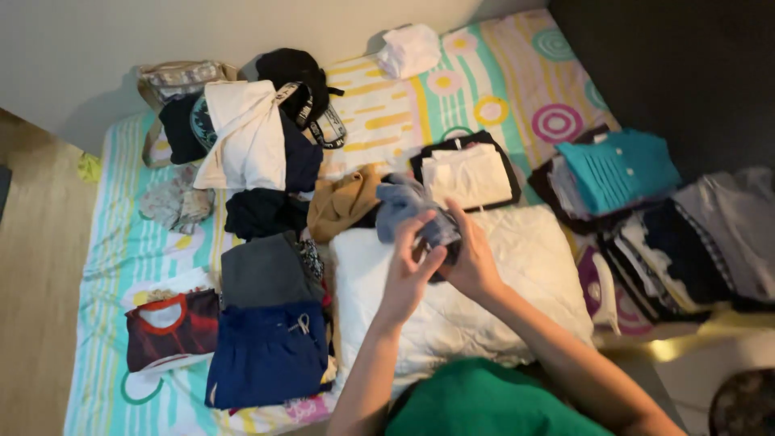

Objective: The person folds various articles of clothing on a bed, including a pink top, a teal top, a black hoodie, a white top, and an orange top. They smooth and fold each item by hand, stacking them into neat piles on the bed.

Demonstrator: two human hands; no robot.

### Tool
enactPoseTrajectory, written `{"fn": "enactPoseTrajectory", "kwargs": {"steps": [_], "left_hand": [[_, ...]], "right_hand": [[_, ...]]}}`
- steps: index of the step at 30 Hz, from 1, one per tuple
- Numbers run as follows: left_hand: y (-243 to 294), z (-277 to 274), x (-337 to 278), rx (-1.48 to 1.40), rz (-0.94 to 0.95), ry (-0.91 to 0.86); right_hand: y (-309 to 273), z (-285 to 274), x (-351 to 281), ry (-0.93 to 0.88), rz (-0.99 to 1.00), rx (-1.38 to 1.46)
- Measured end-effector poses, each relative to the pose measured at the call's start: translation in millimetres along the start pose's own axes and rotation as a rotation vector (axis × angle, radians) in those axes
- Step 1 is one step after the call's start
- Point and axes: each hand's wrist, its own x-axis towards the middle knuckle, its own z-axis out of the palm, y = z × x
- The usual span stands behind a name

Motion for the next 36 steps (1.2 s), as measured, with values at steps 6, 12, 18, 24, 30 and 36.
{"fn": "enactPoseTrajectory", "kwargs": {"steps": [6,12,18,24,30,36], "left_hand": [[68.2,10.5,-30.4,0.702,0.211,0.126],[107.6,36.7,-23.1,0.622,0.203,-0.038],[71.4,16.4,-28.6,0.644,0.213,0.006],[95.1,16.2,-15.8,0.576,0.115,0.03],[92.6,4.6,14.2,0.88,0.168,-0.176],[57.6,-5.9,103.1,1.046,0.418,-0.152]], "right_hand": [[-67.6,-102.7,32.7,-0.478,0.147,0.205],[-110.2,-153.2,51.2,-0.726,0.117,0.023],[-100.7,-147.4,41.8,-0.825,0.345,-0.46],[-79.8,-159.1,34.4,-0.548,0.01,0.0],[-44.4,-154.1,73.1,-0.598,0.092,0.054],[46.6,-139.7,132.8,-0.416,-0.149,-0.316]]}}
